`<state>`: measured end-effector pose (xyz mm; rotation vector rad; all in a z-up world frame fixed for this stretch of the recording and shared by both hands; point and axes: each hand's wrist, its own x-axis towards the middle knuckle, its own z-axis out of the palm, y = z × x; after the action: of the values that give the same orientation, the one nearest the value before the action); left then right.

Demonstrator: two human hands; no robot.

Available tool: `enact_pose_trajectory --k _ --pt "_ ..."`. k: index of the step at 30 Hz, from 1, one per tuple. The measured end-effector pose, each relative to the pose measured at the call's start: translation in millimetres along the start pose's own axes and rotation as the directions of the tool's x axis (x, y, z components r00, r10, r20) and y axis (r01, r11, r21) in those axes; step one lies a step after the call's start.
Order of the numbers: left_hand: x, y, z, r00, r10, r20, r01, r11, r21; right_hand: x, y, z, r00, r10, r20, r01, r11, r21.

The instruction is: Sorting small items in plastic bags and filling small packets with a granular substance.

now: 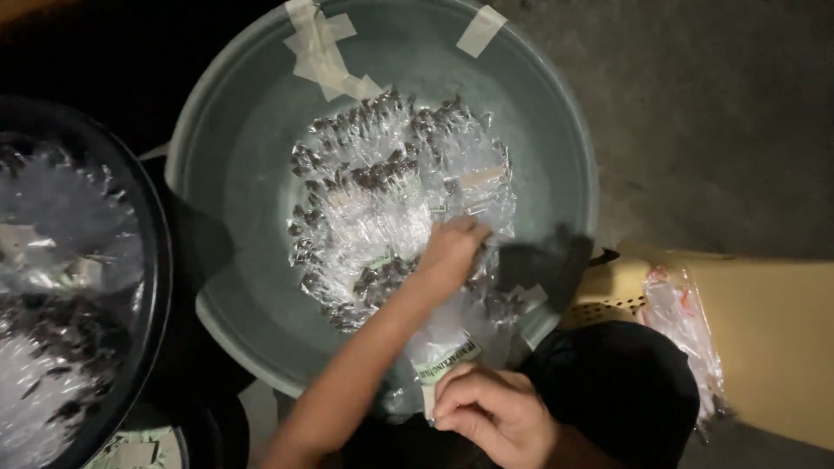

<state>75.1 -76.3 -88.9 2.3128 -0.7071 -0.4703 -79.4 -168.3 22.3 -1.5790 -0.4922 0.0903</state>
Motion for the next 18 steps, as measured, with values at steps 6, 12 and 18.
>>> enact_pose_trajectory --k 6,12,18 --pt "70 -10 59 0.953 0.086 0.292 -0.217 0.862 0.457 -23 28 -2 0.840 0.427 -0.334 -0.395 0.904 0.162" --pt "97 -81 82 0.918 0.137 -0.371 -0.077 0.982 0.173 -17 32 -20 0.759 0.615 -0.213 -0.560 0.784 0.268" --pt "18 -48 -74 0.820 0.030 -0.571 -0.218 0.940 -0.263 -35 80 -44 0.741 0.493 -0.456 -0.489 0.862 0.136"
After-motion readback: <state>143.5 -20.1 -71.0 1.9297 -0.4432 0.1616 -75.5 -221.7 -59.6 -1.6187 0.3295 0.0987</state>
